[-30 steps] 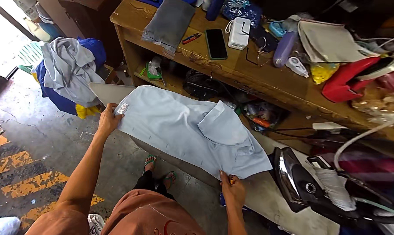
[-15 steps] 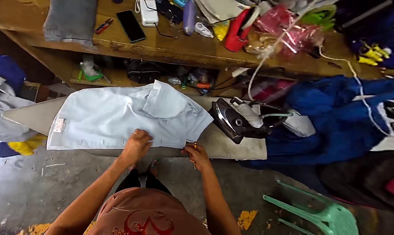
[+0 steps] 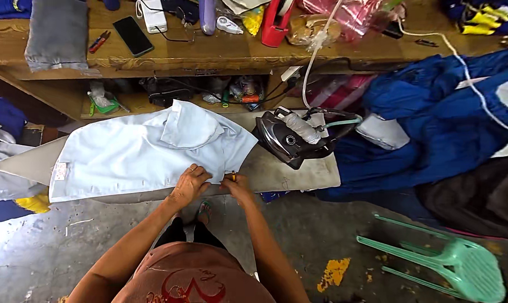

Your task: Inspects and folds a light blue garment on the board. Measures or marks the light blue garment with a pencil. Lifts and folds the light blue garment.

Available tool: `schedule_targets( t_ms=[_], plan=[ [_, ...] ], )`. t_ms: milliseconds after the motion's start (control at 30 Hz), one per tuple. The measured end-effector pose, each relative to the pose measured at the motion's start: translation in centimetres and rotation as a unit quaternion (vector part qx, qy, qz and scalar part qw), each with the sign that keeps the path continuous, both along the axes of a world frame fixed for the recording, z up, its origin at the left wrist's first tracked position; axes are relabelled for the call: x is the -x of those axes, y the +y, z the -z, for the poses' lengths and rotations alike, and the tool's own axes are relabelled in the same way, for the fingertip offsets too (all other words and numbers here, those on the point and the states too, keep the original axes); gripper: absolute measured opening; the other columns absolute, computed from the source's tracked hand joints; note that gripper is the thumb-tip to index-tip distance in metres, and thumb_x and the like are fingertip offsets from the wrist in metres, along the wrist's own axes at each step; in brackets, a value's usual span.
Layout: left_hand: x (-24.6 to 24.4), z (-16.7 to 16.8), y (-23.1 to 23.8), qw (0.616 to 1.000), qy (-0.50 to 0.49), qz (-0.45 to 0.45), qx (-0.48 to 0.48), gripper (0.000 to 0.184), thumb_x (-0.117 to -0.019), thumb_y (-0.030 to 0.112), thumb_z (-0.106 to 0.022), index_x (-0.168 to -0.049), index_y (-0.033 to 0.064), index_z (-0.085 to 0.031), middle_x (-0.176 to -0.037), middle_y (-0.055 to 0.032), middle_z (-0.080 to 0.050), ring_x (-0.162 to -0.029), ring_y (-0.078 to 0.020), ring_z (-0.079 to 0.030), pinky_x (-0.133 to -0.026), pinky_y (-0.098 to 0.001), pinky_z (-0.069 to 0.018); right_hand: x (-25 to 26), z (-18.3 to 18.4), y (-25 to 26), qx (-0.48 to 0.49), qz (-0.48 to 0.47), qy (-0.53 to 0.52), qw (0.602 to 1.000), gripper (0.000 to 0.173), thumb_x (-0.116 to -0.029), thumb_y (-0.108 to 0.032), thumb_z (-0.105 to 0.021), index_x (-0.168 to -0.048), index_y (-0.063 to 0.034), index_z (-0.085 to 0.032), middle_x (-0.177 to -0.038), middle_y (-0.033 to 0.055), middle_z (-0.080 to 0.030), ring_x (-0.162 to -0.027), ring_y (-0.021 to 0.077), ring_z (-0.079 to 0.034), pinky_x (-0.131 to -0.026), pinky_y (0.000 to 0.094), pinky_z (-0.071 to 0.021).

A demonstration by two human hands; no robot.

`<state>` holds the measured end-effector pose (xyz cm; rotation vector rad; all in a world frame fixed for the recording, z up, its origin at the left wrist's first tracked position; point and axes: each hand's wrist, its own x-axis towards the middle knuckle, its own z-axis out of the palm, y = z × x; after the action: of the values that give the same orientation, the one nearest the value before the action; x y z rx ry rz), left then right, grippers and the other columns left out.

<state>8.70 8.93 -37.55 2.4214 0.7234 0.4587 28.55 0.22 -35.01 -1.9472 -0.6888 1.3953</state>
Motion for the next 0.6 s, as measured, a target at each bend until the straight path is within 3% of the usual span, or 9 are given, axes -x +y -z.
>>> schedule_targets(
  t_ms=[200, 300, 467, 600],
  plan=[
    [0.2, 0.5, -0.2, 0.998, -0.042, -0.011, 0.044, 0.023, -0.1022, 0.016, -0.056, -0.103, 0.0075, -0.078, -0.100, -0.0118, -0.074, -0.103, -0.0282, -0.068, -0.096, -0.0398, -0.0538, -0.3, 0.4, -0.1, -0.007, 0.005, 0.022, 1.000, 0.011, -0.0951, -0.010, -0.064, -0.099, -0.0023, -0.072, -0.071, 0.0004, -0.071, -0.044, 0.0020, -0.045, -0.041, 0.0211, -0.0328],
    [0.3, 0.4, -0.3, 0.999, -0.020, -0.029, 0.003, 0.020, -0.0990, 0.017, -0.057, -0.098, 0.0077, -0.075, -0.101, -0.0114, -0.073, -0.104, -0.0284, -0.067, -0.096, -0.0392, -0.0538, -0.2, 0.6, -0.3, -0.014, 0.011, 0.024, 1.000, 0.012, -0.0958, -0.012, -0.065, -0.097, -0.0029, -0.073, -0.071, -0.0003, -0.071, -0.045, 0.0018, -0.046, -0.042, 0.0211, -0.0334],
    [0.4, -0.3, -0.7, 0.998, 0.014, -0.047, -0.028, 0.027, -0.0953, 0.022, -0.063, -0.117, 0.0092, -0.073, -0.114, -0.0124, -0.073, -0.113, -0.0320, -0.067, -0.100, -0.0444, -0.0529, -0.2, 0.7, -0.3, -0.021, 0.018, 0.026, 0.999, 0.012, -0.0950, -0.010, -0.063, -0.094, -0.0032, -0.072, -0.069, -0.0012, -0.069, -0.045, 0.0021, -0.047, -0.042, 0.0212, -0.0350],
    [4.5, -0.6, 0.3, 0.995, 0.040, -0.081, -0.033, 0.024, -0.0968, 0.023, -0.062, -0.112, 0.0099, -0.075, -0.111, -0.0123, -0.072, -0.109, -0.0310, -0.067, -0.098, -0.0436, -0.0534, -0.2, 0.7, -0.1, -0.018, 0.023, 0.033, 0.999, 0.011, -0.0949, -0.010, -0.064, -0.095, -0.0031, -0.073, -0.070, -0.0005, -0.070, -0.045, 0.0021, -0.049, -0.041, 0.0207, -0.0345]
  ],
)
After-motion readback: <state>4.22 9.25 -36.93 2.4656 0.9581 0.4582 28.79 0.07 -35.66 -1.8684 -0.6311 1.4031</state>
